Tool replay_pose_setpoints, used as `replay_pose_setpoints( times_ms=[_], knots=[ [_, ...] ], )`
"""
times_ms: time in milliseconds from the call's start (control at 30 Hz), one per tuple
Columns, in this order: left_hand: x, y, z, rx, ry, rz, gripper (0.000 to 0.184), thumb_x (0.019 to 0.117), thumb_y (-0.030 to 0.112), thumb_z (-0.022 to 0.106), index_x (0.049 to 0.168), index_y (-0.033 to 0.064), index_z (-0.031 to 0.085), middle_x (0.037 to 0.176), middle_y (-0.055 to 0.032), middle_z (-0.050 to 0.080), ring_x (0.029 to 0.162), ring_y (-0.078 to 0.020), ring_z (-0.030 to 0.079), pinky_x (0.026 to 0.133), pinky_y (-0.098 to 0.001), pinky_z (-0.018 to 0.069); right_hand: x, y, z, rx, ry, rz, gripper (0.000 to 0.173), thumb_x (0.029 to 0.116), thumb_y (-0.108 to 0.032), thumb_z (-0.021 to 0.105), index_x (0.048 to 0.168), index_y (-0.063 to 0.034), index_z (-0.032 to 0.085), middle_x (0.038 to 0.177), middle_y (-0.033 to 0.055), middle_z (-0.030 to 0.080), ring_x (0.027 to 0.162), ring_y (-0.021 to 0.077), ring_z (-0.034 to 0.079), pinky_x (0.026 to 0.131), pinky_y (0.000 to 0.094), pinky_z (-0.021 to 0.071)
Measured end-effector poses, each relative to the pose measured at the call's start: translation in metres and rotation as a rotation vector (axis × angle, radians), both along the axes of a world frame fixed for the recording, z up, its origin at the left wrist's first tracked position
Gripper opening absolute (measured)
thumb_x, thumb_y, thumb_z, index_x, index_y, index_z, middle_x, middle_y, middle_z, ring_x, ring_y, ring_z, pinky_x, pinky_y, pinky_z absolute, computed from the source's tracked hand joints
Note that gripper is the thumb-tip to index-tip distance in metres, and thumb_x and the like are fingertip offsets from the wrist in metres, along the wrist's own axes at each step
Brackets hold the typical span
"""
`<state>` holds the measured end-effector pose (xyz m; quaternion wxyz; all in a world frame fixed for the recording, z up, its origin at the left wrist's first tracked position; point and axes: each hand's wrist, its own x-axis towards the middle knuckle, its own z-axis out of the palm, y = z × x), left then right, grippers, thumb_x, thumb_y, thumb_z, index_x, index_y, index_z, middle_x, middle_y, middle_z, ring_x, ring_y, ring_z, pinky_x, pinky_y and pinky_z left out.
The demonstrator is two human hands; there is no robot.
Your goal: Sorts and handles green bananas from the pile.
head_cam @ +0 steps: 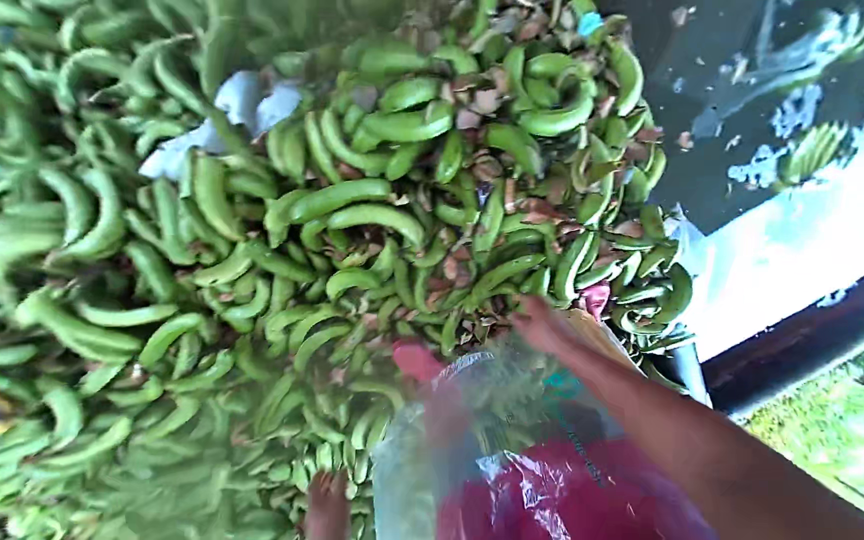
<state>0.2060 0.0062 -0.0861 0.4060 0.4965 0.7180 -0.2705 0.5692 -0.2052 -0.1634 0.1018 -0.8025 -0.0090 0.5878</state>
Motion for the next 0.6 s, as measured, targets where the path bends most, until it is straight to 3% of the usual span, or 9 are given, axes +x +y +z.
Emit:
replay_pose_setpoints(
  times_ms=[67,133,200,300,367,467,533,600],
  knots=[
    [0.095,-0.012,-0.047,-0.089,-0.246,-0.267,0.056,0.1033,0.016,0.060,0.150,-0.0093,0.041,0.152,-0.0317,0.046,0.142,-0.0396,0.047,0.116,-0.0509,0.0398,0.045,-0.071,-0.021,-0.076,-0.177,-0.123,0.053,0.1050,-0.026,0.060,0.150,0.0003,0.049,0.149,0.0325,0.048,0.130,0.0487,0.055,0.107,0.0650,0.0451],
    [0.193,-0.035,-0.077,-0.208,-0.376,-0.432,0.055,0.1035,0.017,0.060,0.150,-0.0068,0.042,0.151,-0.0283,0.048,0.140,-0.0340,0.050,0.116,-0.0460,0.0416,0.088,-0.116,-0.026,-0.085,-0.282,-0.194,0.051,0.1047,-0.024,0.060,0.147,0.0028,0.049,0.147,0.0327,0.049,0.131,0.0506,0.054,0.107,0.0682,0.0434],
    [0.275,-0.067,-0.096,-0.323,-0.431,-0.491,0.054,0.1038,0.018,0.061,0.149,-0.0051,0.043,0.148,-0.0255,0.052,0.137,-0.0305,0.053,0.113,-0.0442,0.0438,0.129,-0.140,-0.027,-0.060,-0.338,-0.215,0.047,0.1046,-0.022,0.061,0.144,0.0018,0.053,0.145,0.0328,0.052,0.132,0.0508,0.053,0.108,0.0682,0.0419],
    [0.360,-0.115,-0.118,-0.425,-0.456,-0.638,0.054,0.1044,0.023,0.061,0.150,-0.0012,0.045,0.146,-0.0234,0.055,0.135,-0.0333,0.054,0.112,-0.0494,0.0439,0.173,-0.166,-0.029,-0.035,-0.382,-0.265,0.045,0.1040,-0.024,0.062,0.141,0.0010,0.057,0.146,0.0330,0.049,0.134,0.0505,0.050,0.108,0.0683,0.0401],
    [0.401,-0.142,-0.125,-0.439,-0.402,-0.771,0.058,0.1048,0.029,0.060,0.150,-0.0022,0.044,0.147,-0.0255,0.053,0.137,-0.0384,0.052,0.113,-0.0553,0.0409,0.195,-0.182,-0.032,-0.097,-0.385,-0.351,0.050,0.1021,-0.026,0.065,0.144,0.0006,0.055,0.150,0.0337,0.044,0.138,0.0511,0.045,0.110,0.0690,0.0368],
    [0.433,-0.179,-0.141,-0.472,-0.226,-0.925,0.066,0.1018,0.039,0.064,0.149,-0.0043,0.045,0.145,-0.0299,0.052,0.137,-0.0443,0.049,0.113,-0.0610,0.0383,0.205,-0.224,-0.057,-0.205,-0.352,-0.491,0.069,0.0948,-0.032,0.074,0.150,-0.0006,0.047,0.146,0.0384,0.046,0.137,0.0562,0.044,0.107,0.0740,0.0366],
    [0.437,-0.200,-0.151,-0.454,-0.090,-0.979,0.079,0.0955,0.048,0.070,0.149,-0.0030,0.044,0.143,-0.0321,0.053,0.135,-0.0478,0.051,0.110,-0.0646,0.0408,0.198,-0.245,-0.077,-0.227,-0.261,-0.560,0.084,0.0930,-0.038,0.077,0.157,-0.0014,0.037,0.147,0.0380,0.046,0.137,0.0563,0.044,0.107,0.0744,0.0362],
    [0.435,-0.221,-0.159,-0.379,-0.008,-0.935,0.090,0.0875,0.056,0.076,0.148,-0.0022,0.044,0.140,-0.0333,0.054,0.131,-0.0490,0.053,0.104,-0.0656,0.0452,0.192,-0.254,-0.090,-0.249,-0.177,-0.533,0.085,0.0932,-0.043,0.076,0.157,-0.0021,0.037,0.147,0.0359,0.047,0.135,0.0547,0.046,0.104,0.0736,0.0398]
  ],
)
